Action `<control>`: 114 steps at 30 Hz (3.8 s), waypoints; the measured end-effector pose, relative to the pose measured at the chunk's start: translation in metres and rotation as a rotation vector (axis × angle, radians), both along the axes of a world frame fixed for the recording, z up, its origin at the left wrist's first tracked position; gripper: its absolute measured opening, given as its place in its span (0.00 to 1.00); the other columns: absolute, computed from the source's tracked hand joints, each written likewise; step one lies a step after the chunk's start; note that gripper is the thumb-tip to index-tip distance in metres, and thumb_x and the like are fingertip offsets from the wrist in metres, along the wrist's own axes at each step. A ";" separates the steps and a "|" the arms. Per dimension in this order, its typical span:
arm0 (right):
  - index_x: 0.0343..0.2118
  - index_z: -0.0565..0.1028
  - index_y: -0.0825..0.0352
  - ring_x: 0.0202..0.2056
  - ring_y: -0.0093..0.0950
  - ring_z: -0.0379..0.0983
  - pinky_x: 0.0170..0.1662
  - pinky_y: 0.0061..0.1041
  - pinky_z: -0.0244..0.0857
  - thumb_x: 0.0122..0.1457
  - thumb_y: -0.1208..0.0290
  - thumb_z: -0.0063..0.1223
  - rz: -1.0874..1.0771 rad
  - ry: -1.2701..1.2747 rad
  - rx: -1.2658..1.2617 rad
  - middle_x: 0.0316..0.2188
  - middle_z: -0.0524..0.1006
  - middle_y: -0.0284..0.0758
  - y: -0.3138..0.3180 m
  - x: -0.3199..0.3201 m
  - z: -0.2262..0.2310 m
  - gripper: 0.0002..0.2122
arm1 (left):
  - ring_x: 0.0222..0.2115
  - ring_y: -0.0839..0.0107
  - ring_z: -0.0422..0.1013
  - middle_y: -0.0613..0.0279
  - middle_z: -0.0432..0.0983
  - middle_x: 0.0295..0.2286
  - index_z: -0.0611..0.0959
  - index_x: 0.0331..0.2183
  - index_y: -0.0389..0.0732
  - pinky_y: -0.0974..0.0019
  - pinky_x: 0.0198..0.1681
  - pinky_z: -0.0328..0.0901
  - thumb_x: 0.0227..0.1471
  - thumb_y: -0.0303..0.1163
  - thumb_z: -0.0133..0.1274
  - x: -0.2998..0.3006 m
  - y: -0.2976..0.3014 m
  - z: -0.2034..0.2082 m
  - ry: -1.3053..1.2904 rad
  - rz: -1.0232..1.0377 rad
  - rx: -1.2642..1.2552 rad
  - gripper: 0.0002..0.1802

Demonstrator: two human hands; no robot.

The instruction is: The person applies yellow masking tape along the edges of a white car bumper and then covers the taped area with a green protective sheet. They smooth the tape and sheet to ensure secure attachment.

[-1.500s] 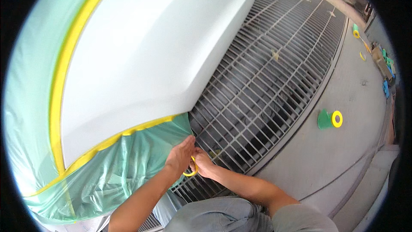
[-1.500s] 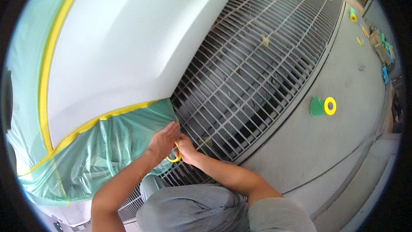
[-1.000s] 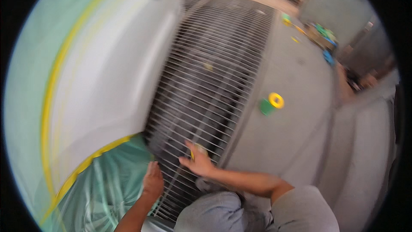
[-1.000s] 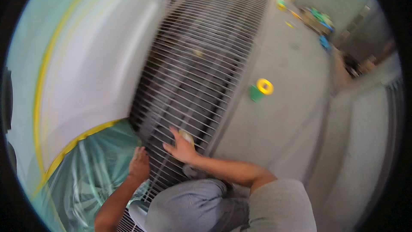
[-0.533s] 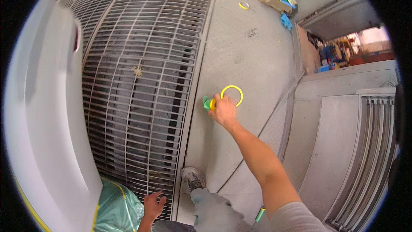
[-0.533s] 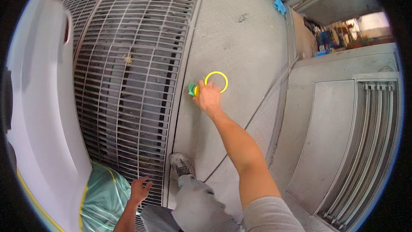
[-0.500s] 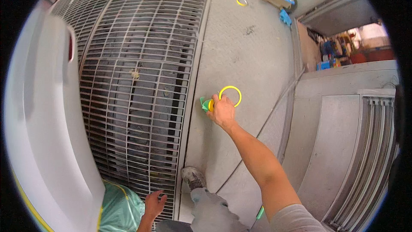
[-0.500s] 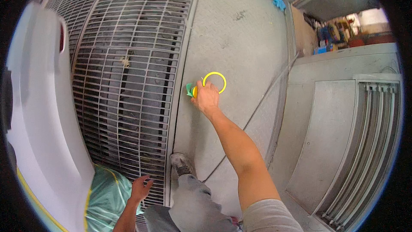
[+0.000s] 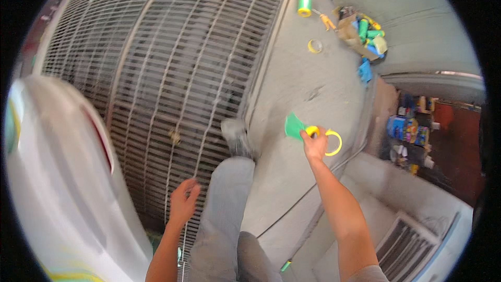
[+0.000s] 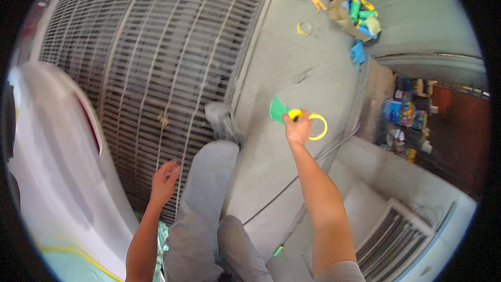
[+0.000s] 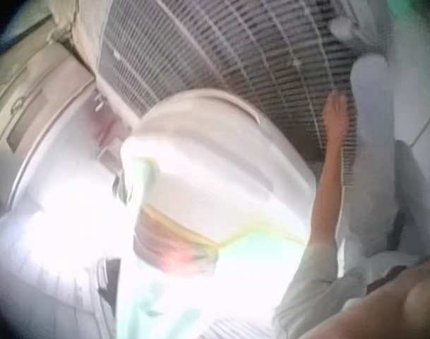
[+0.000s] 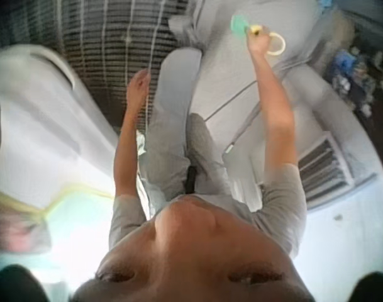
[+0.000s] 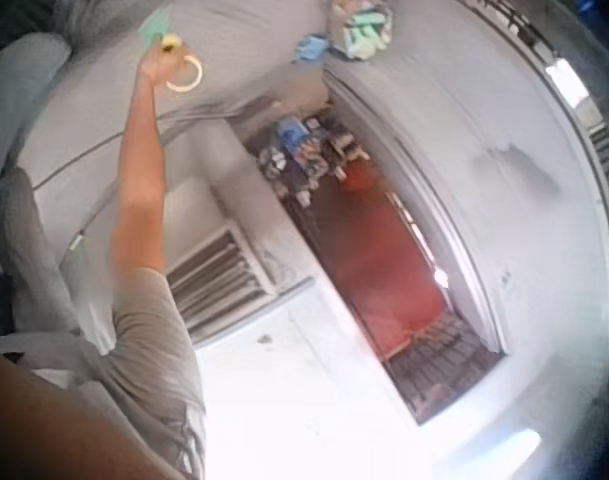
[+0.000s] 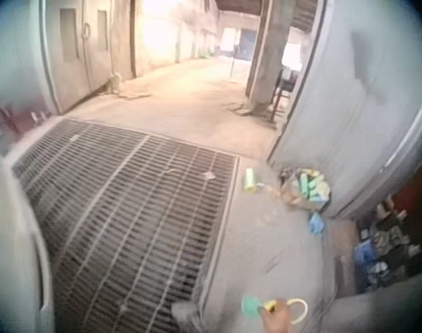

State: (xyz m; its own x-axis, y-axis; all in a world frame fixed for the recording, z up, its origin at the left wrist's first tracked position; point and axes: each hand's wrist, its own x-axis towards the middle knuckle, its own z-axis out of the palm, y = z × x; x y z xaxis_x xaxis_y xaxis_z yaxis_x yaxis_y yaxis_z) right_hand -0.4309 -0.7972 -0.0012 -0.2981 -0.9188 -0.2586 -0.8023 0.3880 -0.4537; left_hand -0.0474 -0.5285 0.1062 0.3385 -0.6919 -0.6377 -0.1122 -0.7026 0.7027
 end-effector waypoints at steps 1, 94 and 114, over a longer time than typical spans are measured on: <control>0.54 0.76 0.71 0.47 0.50 0.77 0.52 0.45 0.70 0.47 0.53 0.72 -0.029 0.082 -0.059 0.47 0.79 0.53 -0.053 0.007 0.003 0.35 | 0.43 0.61 0.79 0.50 0.84 0.45 0.83 0.50 0.33 0.56 0.46 0.72 0.65 0.44 0.58 0.003 -0.012 -0.008 -0.066 -0.012 0.016 0.24; 0.76 0.49 0.67 0.33 0.20 0.68 0.41 0.22 0.68 0.70 0.77 0.46 2.889 -0.504 0.878 0.38 0.74 0.31 -0.171 0.708 0.040 0.33 | 0.45 0.30 0.76 0.17 0.62 0.59 0.53 0.66 0.18 0.46 0.51 0.73 0.52 0.25 0.57 0.174 -0.263 -0.055 -1.245 1.922 0.286 0.47; 0.73 0.47 0.70 0.32 0.20 0.76 0.38 0.18 0.74 0.70 0.75 0.54 2.898 -0.708 1.109 0.37 0.80 0.40 -0.116 0.672 0.102 0.34 | 0.29 0.83 0.74 0.67 0.81 0.29 0.85 0.45 0.29 0.74 0.34 0.71 0.63 0.27 0.57 0.133 -0.232 -0.061 -1.073 2.034 -0.745 0.13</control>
State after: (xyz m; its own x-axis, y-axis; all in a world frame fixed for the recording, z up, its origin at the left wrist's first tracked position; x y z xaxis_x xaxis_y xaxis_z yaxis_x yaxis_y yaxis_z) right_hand 0.2414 -0.9132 0.1008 0.1675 0.9855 0.0286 0.2692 -0.0178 -0.9629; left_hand 0.0857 -0.7600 0.0448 0.5000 0.8356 0.2275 -0.2363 -0.1211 0.9641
